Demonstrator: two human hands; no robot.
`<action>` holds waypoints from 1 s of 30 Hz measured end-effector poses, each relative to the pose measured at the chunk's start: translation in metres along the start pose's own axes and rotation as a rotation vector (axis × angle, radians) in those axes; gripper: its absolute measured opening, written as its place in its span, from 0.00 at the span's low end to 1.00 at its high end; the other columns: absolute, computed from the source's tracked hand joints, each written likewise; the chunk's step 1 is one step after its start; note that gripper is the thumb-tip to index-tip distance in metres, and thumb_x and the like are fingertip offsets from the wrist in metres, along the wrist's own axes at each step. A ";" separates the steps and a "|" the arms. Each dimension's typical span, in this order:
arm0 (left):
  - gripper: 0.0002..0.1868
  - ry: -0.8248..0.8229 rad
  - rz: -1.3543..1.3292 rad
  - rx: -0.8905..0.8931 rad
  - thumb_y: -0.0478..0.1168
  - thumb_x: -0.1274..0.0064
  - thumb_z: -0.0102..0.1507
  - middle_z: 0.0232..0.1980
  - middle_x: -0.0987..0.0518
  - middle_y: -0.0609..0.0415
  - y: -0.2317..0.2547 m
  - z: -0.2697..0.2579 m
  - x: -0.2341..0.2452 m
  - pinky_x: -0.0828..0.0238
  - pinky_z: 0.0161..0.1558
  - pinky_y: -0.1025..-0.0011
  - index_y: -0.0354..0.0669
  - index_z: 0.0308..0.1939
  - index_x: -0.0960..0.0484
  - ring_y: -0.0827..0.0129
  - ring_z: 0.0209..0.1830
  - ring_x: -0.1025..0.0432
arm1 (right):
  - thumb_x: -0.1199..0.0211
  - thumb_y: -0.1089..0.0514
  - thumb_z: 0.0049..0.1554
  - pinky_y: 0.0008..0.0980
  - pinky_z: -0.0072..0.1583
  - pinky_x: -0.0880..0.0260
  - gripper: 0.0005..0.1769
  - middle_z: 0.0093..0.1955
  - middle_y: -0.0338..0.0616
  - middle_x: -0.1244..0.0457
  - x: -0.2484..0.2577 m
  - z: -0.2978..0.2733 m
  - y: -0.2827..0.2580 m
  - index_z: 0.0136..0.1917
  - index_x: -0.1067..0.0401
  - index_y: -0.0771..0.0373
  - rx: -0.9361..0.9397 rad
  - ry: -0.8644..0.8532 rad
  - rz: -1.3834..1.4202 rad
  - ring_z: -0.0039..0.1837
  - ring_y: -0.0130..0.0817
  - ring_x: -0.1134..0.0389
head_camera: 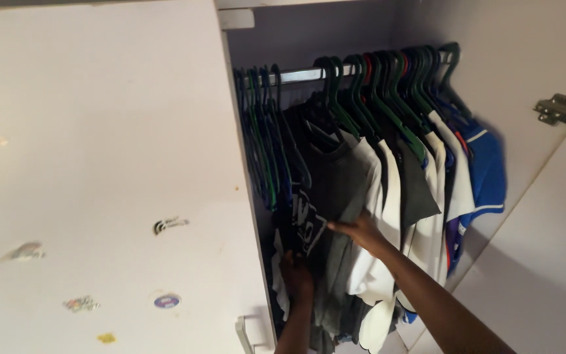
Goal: Hanging various items of clothing from a bed into a closet using hangers.
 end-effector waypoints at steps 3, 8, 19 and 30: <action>0.22 0.282 -0.125 -0.139 0.47 0.51 0.70 0.63 0.25 0.45 -0.046 0.044 -0.058 0.34 0.64 0.58 0.39 0.64 0.24 0.52 0.63 0.31 | 0.26 0.42 0.48 0.43 0.58 0.28 0.41 0.57 0.55 0.30 0.048 0.009 0.044 0.65 0.32 0.68 -0.093 0.205 -0.470 0.59 0.49 0.28; 0.22 0.263 -0.141 -0.135 0.47 0.52 0.71 0.64 0.25 0.44 -0.008 0.044 -0.080 0.35 0.64 0.58 0.39 0.65 0.25 0.52 0.64 0.31 | 0.35 0.42 0.59 0.47 0.53 0.32 0.29 0.49 0.62 0.29 0.110 0.014 0.043 0.58 0.25 0.71 -0.164 0.391 -0.521 0.52 0.54 0.28; 0.24 0.382 -0.131 -0.081 0.49 0.54 0.73 0.66 0.26 0.42 0.090 0.112 -0.067 0.35 0.65 0.57 0.38 0.67 0.26 0.50 0.65 0.31 | 0.34 0.55 0.60 0.42 0.56 0.34 0.16 0.54 0.57 0.31 0.197 0.020 0.108 0.57 0.24 0.67 -0.231 0.141 0.004 0.54 0.45 0.32; 0.25 0.480 -0.091 -0.070 0.50 0.56 0.75 0.69 0.27 0.39 0.116 0.183 -0.022 0.36 0.66 0.56 0.38 0.70 0.28 0.49 0.66 0.31 | 0.32 0.61 0.60 0.39 0.62 0.33 0.19 0.60 0.56 0.32 0.154 -0.035 0.044 0.63 0.29 0.67 -0.546 0.041 -0.084 0.61 0.44 0.31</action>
Point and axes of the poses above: each hand's wrist, its own z-axis towards the middle knuckle, its own x-axis out of the back of the hand, y = z × x, the point moved 1 cm from there along z, towards the middle knuckle
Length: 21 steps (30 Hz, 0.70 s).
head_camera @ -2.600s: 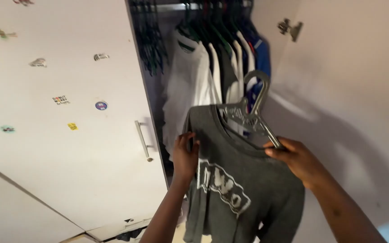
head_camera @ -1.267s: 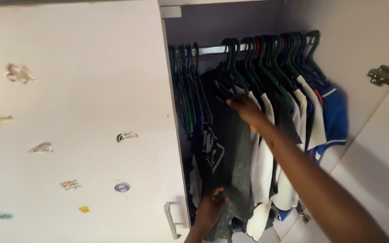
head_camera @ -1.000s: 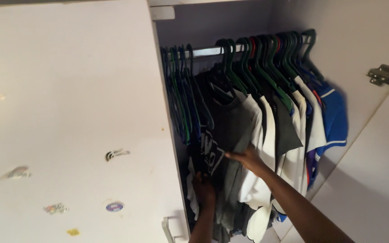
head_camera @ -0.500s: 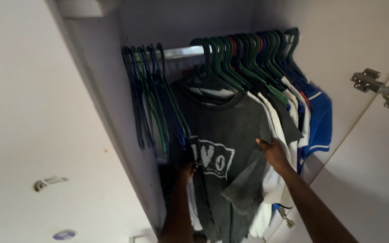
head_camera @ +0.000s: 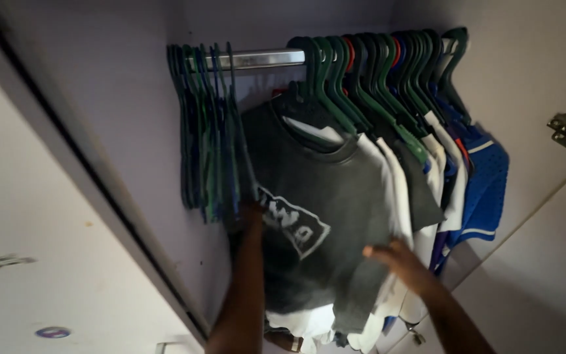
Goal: Hanging various items of clothing from a bed into a closet using hangers.
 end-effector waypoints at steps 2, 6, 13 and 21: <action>0.25 0.010 -0.008 -0.004 0.50 0.57 0.75 0.69 0.27 0.39 -0.013 -0.048 0.033 0.36 0.66 0.56 0.38 0.71 0.28 0.48 0.66 0.31 | 0.32 0.59 0.57 0.36 0.60 0.31 0.21 0.57 0.52 0.30 -0.006 -0.011 0.019 0.63 0.28 0.66 0.059 -0.194 0.004 0.59 0.40 0.29; 0.25 -0.068 0.011 0.003 0.51 0.58 0.75 0.68 0.26 0.38 -0.010 -0.118 0.011 0.35 0.66 0.56 0.38 0.70 0.27 0.49 0.65 0.30 | 0.31 0.58 0.60 0.36 0.58 0.32 0.19 0.50 0.51 0.33 -0.016 -0.027 0.041 0.60 0.30 0.70 0.261 -0.257 0.216 0.55 0.36 0.31; 0.25 -0.335 0.074 0.052 0.52 0.60 0.77 0.64 0.22 0.38 0.015 -0.129 -0.056 0.33 0.64 0.57 0.40 0.68 0.22 0.50 0.61 0.26 | 0.33 0.58 0.52 0.38 0.68 0.39 0.29 0.66 0.51 0.38 -0.025 -0.048 0.024 0.65 0.36 0.68 0.762 0.423 -0.151 0.67 0.42 0.36; 0.26 -0.654 0.214 0.087 0.54 0.63 0.79 0.60 0.17 0.38 0.030 -0.118 -0.107 0.29 0.62 0.58 0.42 0.65 0.17 0.53 0.57 0.22 | 0.26 0.50 0.48 0.39 0.73 0.43 0.39 0.70 0.50 0.42 -0.040 -0.063 0.021 0.69 0.36 0.62 0.580 0.240 -0.307 0.74 0.45 0.41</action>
Point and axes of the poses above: each hand's wrist, its own z-axis towards the middle knuckle, its own x-axis out of the back of the hand, y = z × x, the point moved 1 cm from there along z, towards the middle knuckle
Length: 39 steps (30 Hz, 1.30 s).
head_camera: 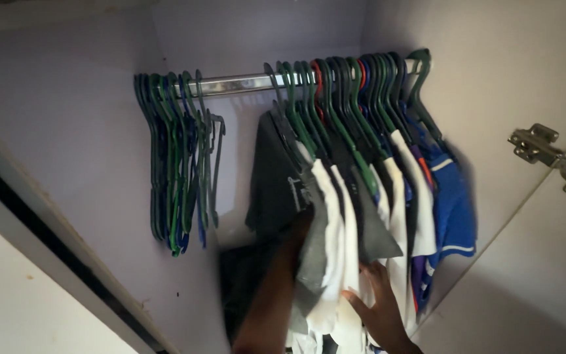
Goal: Hanging various items of clothing from a bed into a closet using hangers.
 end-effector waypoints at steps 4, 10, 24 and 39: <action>0.27 -0.101 0.048 0.020 0.55 0.64 0.79 0.58 0.15 0.39 0.036 0.014 0.013 0.28 0.61 0.58 0.43 0.64 0.15 0.54 0.55 0.21 | 0.27 0.55 0.50 0.43 0.72 0.47 0.35 0.73 0.54 0.43 0.010 -0.008 0.004 0.69 0.33 0.62 0.104 0.028 -0.034 0.78 0.50 0.46; 0.38 0.111 -0.812 -0.713 0.58 0.59 0.74 0.86 0.48 0.45 0.189 0.027 0.094 0.65 0.82 0.63 0.39 0.81 0.46 0.59 0.87 0.56 | 0.29 0.59 0.49 0.39 0.66 0.34 0.32 0.69 0.48 0.38 0.009 -0.015 -0.015 0.66 0.32 0.61 0.003 0.028 0.091 0.67 0.41 0.32; 0.40 -0.227 -0.563 -0.614 0.61 0.67 0.73 0.87 0.58 0.48 0.200 0.017 0.040 0.74 0.80 0.61 0.47 0.84 0.53 0.60 0.87 0.67 | 0.30 0.64 0.52 0.37 0.65 0.34 0.16 0.59 0.45 0.35 -0.004 -0.019 -0.024 0.53 0.27 0.65 0.194 0.194 0.152 0.63 0.40 0.33; 0.51 -0.541 -0.182 -0.830 0.60 0.48 0.68 0.76 0.40 0.22 -0.059 -0.304 0.092 0.45 0.69 0.52 0.23 0.80 0.48 0.32 0.75 0.44 | 0.32 0.55 0.62 0.32 0.60 0.29 0.24 0.61 0.47 0.34 -0.106 0.139 -0.255 0.68 0.34 0.66 0.425 -0.092 0.555 0.60 0.34 0.32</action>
Point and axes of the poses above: each hand's wrist, its own z-axis towards the middle knuckle, its own x-axis out of the back of the hand, y = z × x, the point moved 1 cm from there along z, towards the middle knuckle
